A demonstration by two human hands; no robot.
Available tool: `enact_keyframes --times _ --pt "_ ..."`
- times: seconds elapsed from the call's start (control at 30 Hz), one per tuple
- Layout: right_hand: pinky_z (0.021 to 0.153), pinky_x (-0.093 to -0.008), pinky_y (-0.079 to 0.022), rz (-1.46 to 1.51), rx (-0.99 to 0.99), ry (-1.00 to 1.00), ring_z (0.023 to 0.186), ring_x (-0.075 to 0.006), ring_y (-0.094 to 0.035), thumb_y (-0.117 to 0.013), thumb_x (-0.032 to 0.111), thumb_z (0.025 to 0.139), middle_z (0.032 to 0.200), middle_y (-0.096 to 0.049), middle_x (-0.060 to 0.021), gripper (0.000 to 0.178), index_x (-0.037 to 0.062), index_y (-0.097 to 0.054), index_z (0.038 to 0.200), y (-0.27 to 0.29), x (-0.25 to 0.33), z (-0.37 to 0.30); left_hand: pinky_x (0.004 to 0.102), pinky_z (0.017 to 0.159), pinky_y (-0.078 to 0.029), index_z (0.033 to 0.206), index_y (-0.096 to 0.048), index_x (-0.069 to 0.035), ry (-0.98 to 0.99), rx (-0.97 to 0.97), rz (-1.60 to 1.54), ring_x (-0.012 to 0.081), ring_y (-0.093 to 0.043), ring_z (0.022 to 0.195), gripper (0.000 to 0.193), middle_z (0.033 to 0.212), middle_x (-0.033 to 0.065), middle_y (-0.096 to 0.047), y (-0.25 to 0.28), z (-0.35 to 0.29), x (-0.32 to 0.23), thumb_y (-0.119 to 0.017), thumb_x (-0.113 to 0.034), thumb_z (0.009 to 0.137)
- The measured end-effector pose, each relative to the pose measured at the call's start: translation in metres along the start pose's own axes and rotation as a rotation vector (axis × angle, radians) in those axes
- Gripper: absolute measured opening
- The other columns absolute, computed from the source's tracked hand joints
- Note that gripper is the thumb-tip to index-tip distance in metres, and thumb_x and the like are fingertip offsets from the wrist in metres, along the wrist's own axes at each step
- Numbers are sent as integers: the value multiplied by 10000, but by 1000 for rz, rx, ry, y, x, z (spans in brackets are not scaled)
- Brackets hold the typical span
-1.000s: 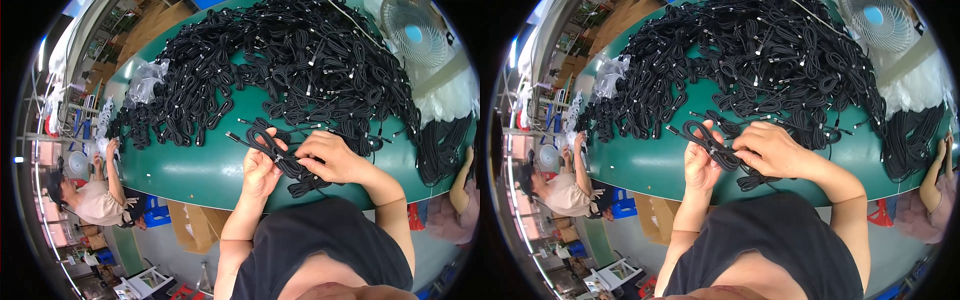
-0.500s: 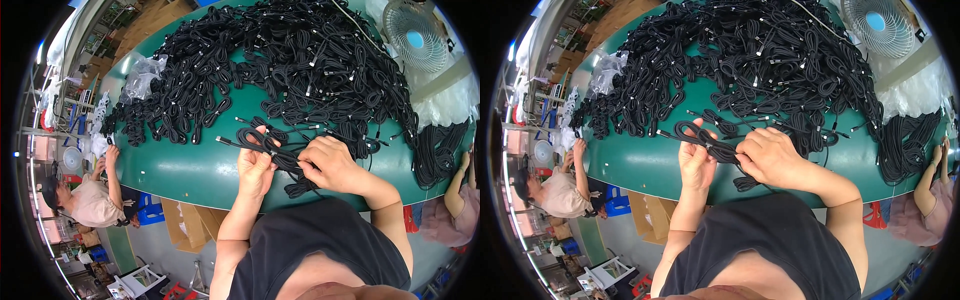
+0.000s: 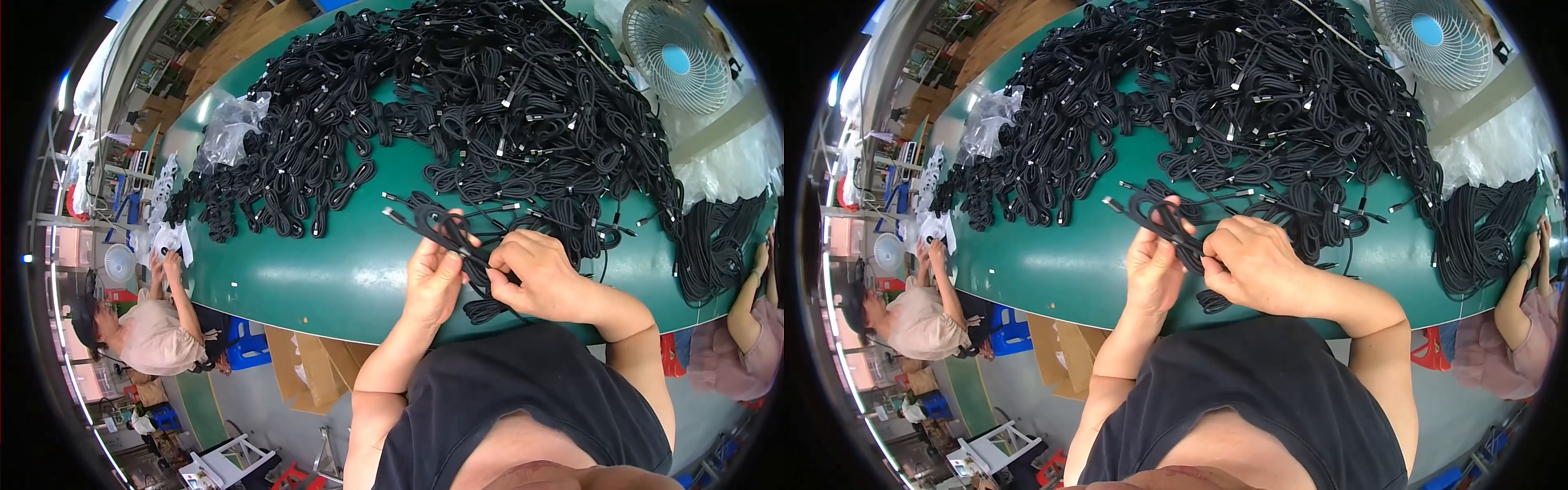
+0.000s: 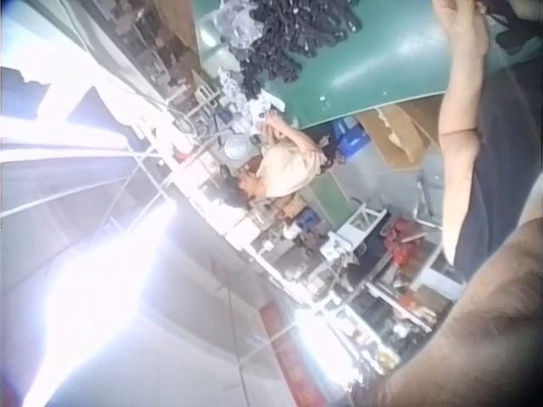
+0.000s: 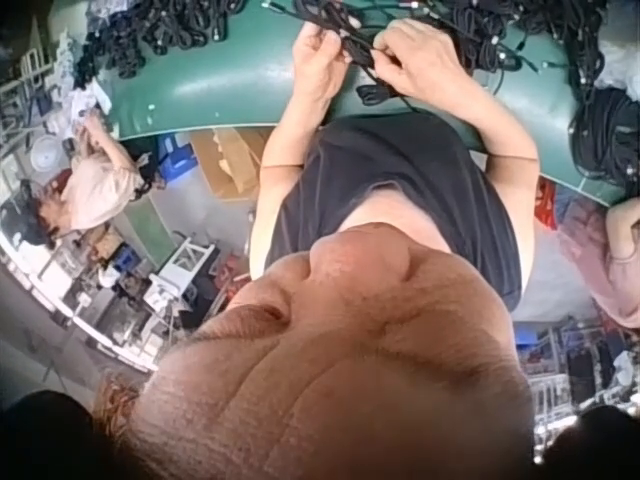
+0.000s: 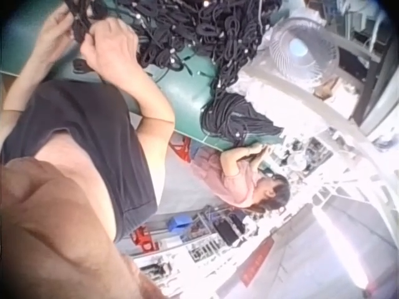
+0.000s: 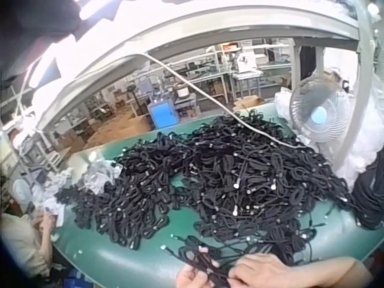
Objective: Coiling and bundling individual black cables with plastic ties on a factory workbench.
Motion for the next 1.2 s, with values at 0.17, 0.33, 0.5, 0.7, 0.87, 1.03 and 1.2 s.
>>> enact_keyframes --times 0.17,0.33,0.5,0.7,0.87,1.03,1.2 --pt "548 -358 -448 35 21 -78 645 -259 -542 -662 75 665 686 -518 -74 174 39 -521 760 0 -1 -2 294 905 -378 1291 -370 12 -2 112 116 148 -519 977 489 1041 68 -557 -11 -4 6 -557 -156 872" --pt "602 -342 -479 -12 -72 -132 751 -265 -574 -660 113 705 909 -541 -102 311 38 -547 985 25 -7 13 297 834 -433 1273 -387 20 205 193 -48 170 -558 907 459 990 92 -563 -9 -7 8 -513 -212 898" --pt "587 -346 -486 -160 80 -15 737 -256 -585 -621 102 733 888 -534 -101 322 16 -559 1037 11 -11 9 278 764 -457 1183 -448 39 331 277 135 160 -576 819 392 929 81 -570 -8 -14 18 -496 -235 907" --pt "538 -330 -486 33 8 -109 601 -248 -596 -600 74 750 782 -574 -107 277 -29 -590 1007 11 -26 5 330 636 -506 1204 -413 58 345 287 100 230 -596 743 477 927 131 -557 -12 -14 18 -520 -280 884" --pt "548 -284 -457 337 207 -378 604 -173 -551 -619 83 766 763 -538 -97 388 -1 -541 1137 13 -27 16 318 582 -502 1214 -403 38 328 237 -25 205 -584 695 469 904 119 -548 -4 -13 15 -499 -294 896" --pt "682 -231 -466 978 134 -375 791 -82 -556 -571 136 871 865 -577 -32 326 3 -531 1166 -6 -45 9 286 512 -445 1099 -458 68 342 305 -134 168 -533 618 470 881 124 -547 -11 -10 13 -486 -354 892" --pt "696 -215 -466 1048 149 -668 770 -67 -565 -556 145 882 809 -613 -25 260 -16 -573 1087 -14 -48 5 282 528 -449 1178 -423 67 328 212 -52 163 -532 607 552 915 139 -559 -13 -10 17 -481 -397 885"
Point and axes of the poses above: each hand's wrist, its own z-axis towards the middle knuckle, its own y-axis out of the back of the hand, x = y × z, the point moved 5 cm from there along z, towards the middle knuckle
